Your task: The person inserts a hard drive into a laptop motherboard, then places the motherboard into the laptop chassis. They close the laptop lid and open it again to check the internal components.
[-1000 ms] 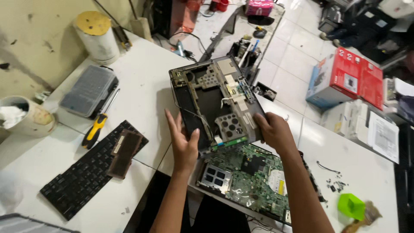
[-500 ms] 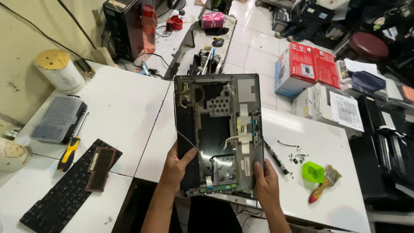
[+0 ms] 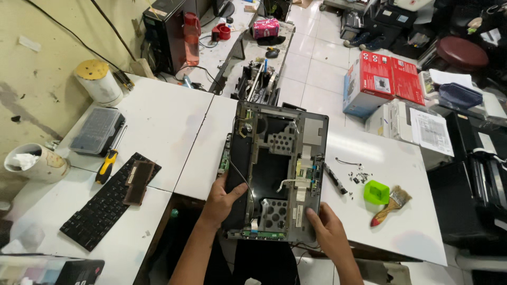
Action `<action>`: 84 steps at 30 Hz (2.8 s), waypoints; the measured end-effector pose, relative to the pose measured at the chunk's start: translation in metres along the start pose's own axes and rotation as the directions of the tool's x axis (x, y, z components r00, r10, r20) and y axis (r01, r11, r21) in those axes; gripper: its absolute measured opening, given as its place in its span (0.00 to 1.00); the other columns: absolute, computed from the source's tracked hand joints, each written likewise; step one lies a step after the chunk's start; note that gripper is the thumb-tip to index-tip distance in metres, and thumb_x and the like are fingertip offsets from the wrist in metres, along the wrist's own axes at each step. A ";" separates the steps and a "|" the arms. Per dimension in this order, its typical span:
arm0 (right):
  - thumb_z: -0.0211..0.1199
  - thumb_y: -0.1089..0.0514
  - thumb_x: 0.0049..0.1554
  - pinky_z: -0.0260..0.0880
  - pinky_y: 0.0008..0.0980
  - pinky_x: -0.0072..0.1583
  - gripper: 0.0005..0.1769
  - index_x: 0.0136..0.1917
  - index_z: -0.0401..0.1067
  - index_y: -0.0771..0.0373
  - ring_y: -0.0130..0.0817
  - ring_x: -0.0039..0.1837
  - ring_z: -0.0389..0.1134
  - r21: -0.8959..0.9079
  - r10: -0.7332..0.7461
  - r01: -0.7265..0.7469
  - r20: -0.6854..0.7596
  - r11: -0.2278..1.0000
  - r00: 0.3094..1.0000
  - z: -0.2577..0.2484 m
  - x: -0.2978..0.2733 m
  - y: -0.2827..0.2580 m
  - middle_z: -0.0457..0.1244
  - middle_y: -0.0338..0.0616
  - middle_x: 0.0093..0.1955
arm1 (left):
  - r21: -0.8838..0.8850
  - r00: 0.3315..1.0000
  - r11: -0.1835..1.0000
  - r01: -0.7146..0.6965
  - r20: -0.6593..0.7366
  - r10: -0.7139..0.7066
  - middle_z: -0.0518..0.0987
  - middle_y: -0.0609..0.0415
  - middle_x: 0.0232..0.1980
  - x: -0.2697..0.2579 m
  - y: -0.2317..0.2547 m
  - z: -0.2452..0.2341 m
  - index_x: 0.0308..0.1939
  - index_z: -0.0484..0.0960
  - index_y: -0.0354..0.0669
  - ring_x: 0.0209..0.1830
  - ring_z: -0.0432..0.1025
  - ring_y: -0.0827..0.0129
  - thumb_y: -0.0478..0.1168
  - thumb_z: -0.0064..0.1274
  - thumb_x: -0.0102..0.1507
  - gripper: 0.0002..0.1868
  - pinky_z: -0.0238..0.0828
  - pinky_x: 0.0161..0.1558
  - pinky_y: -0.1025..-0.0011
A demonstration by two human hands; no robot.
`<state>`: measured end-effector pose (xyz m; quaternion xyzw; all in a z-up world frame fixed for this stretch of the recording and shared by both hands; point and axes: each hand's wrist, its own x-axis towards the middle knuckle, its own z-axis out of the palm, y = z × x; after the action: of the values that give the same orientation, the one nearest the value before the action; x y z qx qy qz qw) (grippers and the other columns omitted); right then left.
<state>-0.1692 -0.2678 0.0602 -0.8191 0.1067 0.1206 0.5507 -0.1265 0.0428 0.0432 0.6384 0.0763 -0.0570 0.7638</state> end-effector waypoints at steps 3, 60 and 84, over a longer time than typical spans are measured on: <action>0.59 0.42 0.62 0.79 0.39 0.62 0.33 0.77 0.65 0.54 0.37 0.66 0.72 -0.266 -0.076 0.034 -0.148 0.963 0.986 -0.007 0.004 -0.008 0.68 0.46 0.68 | 0.054 0.996 0.997 0.060 0.056 -0.064 0.82 0.49 0.69 -0.017 0.009 0.005 0.78 0.72 0.46 0.68 0.77 0.54 0.49 0.59 0.64 0.38 0.79 0.66 0.58; 0.69 0.65 0.60 0.75 0.35 0.43 0.05 0.46 0.85 0.60 0.34 0.36 0.72 -0.364 -0.411 0.640 0.534 0.677 0.739 -0.067 0.013 -0.114 0.71 0.41 0.34 | 0.365 0.698 0.926 0.095 0.639 -0.324 0.88 0.37 0.48 0.128 -0.058 -0.034 0.79 0.71 0.40 0.32 0.84 0.56 0.40 0.58 0.70 0.33 0.84 0.31 0.63; 0.72 0.63 0.62 0.77 0.35 0.58 0.07 0.54 0.84 0.57 0.40 0.55 0.74 -0.397 -0.661 0.666 0.173 0.632 0.730 -0.077 0.049 -0.034 0.72 0.42 0.49 | 0.406 0.582 0.898 0.168 0.694 -0.423 0.88 0.40 0.34 0.050 -0.006 -0.021 0.73 0.78 0.34 0.19 0.79 0.61 0.45 0.62 0.67 0.32 0.78 0.20 0.66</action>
<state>-0.1058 -0.3285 0.1026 -0.9005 -0.2342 -0.0654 0.3605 -0.0792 0.0629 0.0247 0.6373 -0.1586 -0.4614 0.5965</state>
